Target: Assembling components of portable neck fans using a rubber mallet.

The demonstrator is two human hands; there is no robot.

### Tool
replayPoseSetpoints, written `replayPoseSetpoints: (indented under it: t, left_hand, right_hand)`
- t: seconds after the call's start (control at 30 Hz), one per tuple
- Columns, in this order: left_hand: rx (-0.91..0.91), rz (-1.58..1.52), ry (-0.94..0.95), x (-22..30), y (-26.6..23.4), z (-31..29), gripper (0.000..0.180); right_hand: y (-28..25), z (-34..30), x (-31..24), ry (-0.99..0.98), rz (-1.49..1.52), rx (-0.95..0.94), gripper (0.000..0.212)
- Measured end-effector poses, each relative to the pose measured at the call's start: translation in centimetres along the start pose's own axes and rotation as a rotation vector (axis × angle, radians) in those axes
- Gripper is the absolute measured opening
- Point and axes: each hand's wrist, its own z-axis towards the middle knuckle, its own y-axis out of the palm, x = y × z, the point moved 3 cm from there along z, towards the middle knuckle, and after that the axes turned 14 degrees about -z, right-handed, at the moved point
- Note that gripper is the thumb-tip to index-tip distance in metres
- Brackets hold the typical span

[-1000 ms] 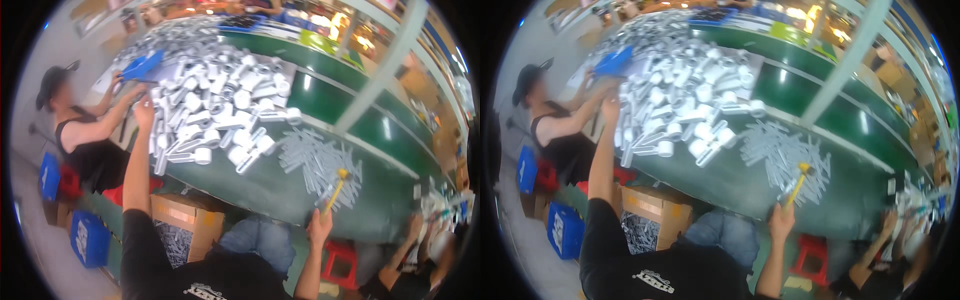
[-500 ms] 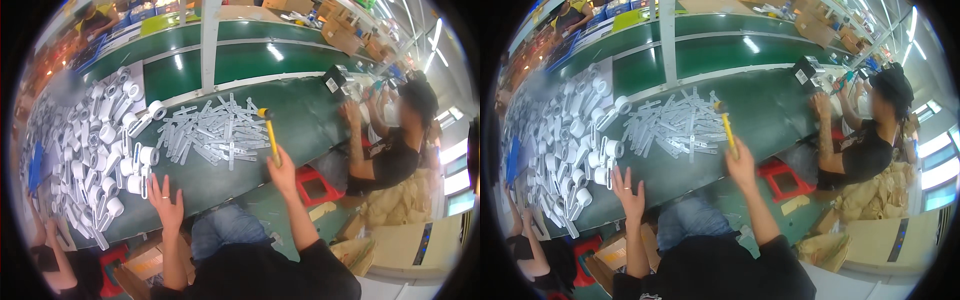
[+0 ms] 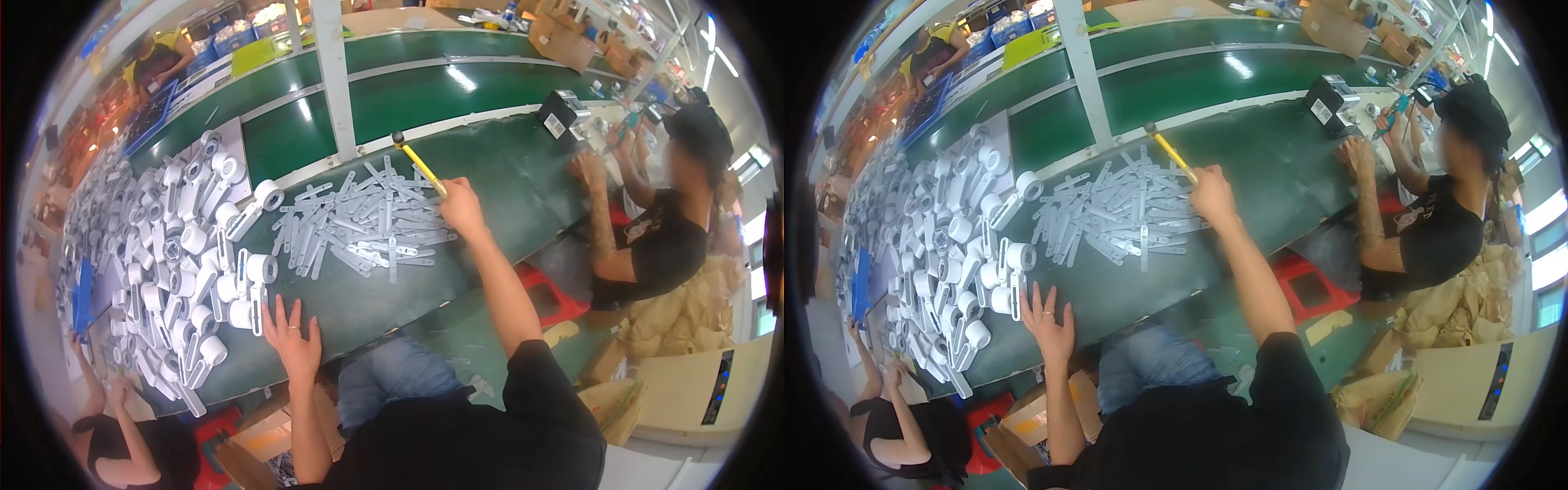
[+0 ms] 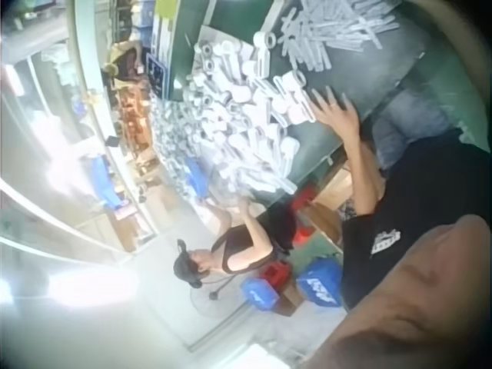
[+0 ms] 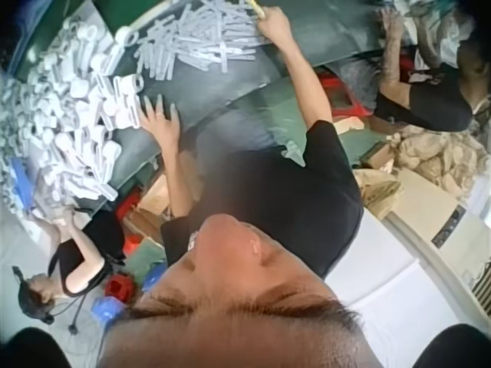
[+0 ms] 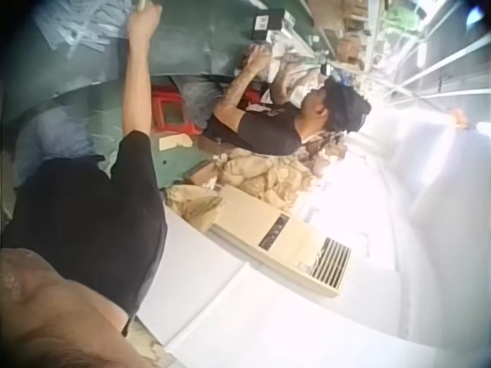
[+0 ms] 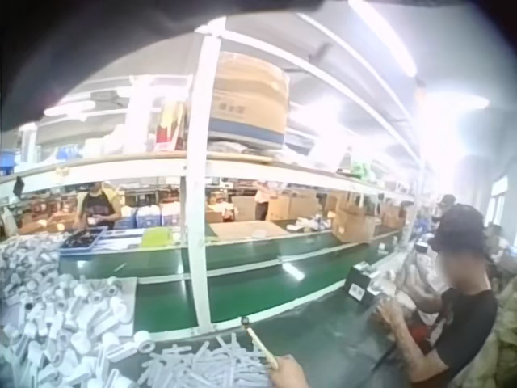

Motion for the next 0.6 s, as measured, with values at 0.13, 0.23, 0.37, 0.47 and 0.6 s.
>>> replayPoseSetpoints:
  t: [0.13,0.23,0.37,0.47,0.6]
  left_hand:
    - [-0.003,0.014,0.004,0.1,0.0,0.1,0.042]
    - [-0.004,0.02,0.016,0.1,0.1,0.0,0.04]
    - [-0.013,0.037,0.003,0.0,-0.1,-0.2,0.039]
    - [0.016,-0.015,-0.005,-0.4,-0.4,-0.7,0.037]
    - [0.022,-0.101,-0.038,-0.6,-0.2,-0.7,0.038]
  right_hand:
    - [-0.5,0.0,0.4,0.014,-0.045,-0.099,0.03]
    - [0.1,0.0,1.2,0.008,-0.032,-0.101,0.023]
    - [0.0,-0.5,1.6,0.034,0.09,-0.064,0.02]
    - [-3.3,-2.9,-1.1,0.063,0.327,-0.06,0.02]
    - [-6.1,-9.9,-7.1,0.233,0.872,-0.537,0.025]
